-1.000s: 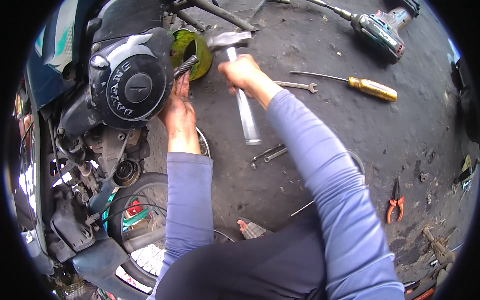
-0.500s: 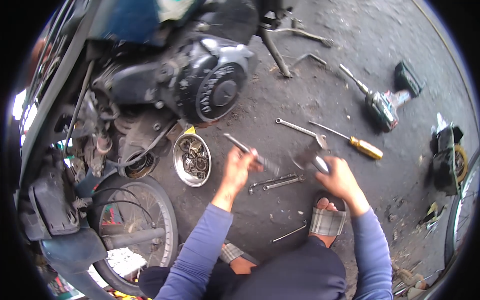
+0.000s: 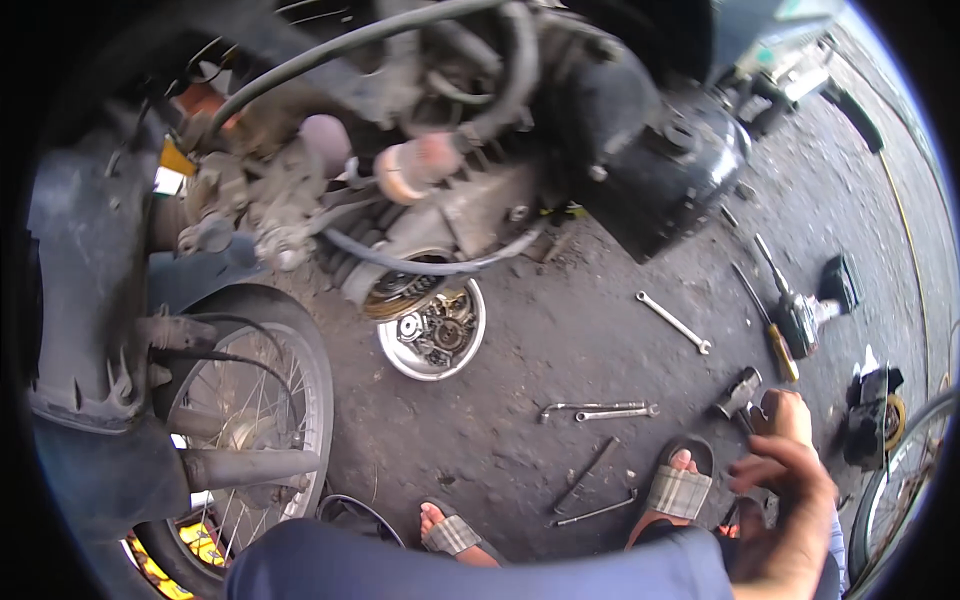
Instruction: Repair a motorcycle engine using various tools.
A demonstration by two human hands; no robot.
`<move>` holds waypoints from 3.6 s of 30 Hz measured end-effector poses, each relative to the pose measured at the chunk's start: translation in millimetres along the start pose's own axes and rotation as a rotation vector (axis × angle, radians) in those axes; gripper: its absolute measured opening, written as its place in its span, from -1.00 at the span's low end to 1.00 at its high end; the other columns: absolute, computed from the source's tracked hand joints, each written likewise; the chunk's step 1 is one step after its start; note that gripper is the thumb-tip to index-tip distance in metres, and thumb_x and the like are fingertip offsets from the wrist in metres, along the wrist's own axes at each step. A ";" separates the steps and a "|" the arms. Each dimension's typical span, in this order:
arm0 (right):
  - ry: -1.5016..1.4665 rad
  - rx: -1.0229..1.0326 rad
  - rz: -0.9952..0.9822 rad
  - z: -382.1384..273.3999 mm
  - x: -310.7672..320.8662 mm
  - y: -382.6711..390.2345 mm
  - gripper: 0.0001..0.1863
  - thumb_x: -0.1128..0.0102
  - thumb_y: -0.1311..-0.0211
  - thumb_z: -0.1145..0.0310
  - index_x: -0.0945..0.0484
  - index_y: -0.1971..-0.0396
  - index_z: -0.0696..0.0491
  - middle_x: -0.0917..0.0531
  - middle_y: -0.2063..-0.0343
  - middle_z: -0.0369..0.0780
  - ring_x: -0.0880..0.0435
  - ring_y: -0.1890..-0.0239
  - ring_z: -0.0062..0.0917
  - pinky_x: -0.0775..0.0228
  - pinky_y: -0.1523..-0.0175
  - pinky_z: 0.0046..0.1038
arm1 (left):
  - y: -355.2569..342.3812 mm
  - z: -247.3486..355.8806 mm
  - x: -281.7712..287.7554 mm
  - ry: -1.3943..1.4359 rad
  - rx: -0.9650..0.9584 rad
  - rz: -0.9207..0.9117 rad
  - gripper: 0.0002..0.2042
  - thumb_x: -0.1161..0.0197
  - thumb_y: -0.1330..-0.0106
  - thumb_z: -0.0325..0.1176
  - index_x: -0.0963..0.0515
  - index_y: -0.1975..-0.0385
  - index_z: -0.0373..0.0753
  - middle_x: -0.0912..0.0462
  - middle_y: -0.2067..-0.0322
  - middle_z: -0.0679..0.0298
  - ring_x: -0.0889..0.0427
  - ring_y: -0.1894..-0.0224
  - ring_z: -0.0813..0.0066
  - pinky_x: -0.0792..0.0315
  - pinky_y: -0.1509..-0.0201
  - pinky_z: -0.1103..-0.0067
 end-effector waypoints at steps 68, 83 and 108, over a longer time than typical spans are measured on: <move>0.119 0.965 -0.470 -18.7 10.5 -93.7 -0.47 -0.26 -0.03 0.44 -0.40 -0.04 0.31 -0.62 0.27 0.03 -0.66 0.30 -0.09 -0.49 0.18 -0.33 | 1.2 -74.5 -292.8 3.100 0.865 1.517 -0.79 -0.17 -0.31 -0.21 -0.49 0.30 -0.23 -0.56 0.33 0.29 -0.52 0.24 0.41 -0.42 0.14 0.43; 0.260 0.463 -0.437 -93.2 -25.4 -68.3 -0.46 -0.03 -0.37 0.08 -0.37 -0.10 0.26 -0.35 0.61 -0.41 -0.27 0.58 -0.79 -0.12 0.50 -0.65 | 111.4 -158.8 -194.0 1.772 1.014 1.939 -0.33 0.05 -0.30 0.12 -0.24 -0.20 -0.37 -0.34 -0.16 0.04 -0.32 -0.23 0.13 -0.24 -0.29 0.20; -0.382 -0.293 -1.026 -85.3 -111.3 -43.1 -0.75 -0.07 -0.30 0.18 -0.44 0.42 0.06 -0.38 0.73 -0.37 -0.35 0.79 -0.72 -0.23 0.74 -0.62 | 97.0 -165.0 -175.3 1.416 1.011 2.068 -0.35 0.21 -0.37 0.07 -0.15 -0.29 -0.34 -0.20 -0.27 0.01 -0.21 -0.32 0.16 -0.06 -0.41 0.29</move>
Point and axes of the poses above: each hand's wrist, its own y-axis away from the middle knuckle, its own x-axis out of the back of the hand, z = x × y, the point moved 4 cm from there along -y, towards the middle knuckle
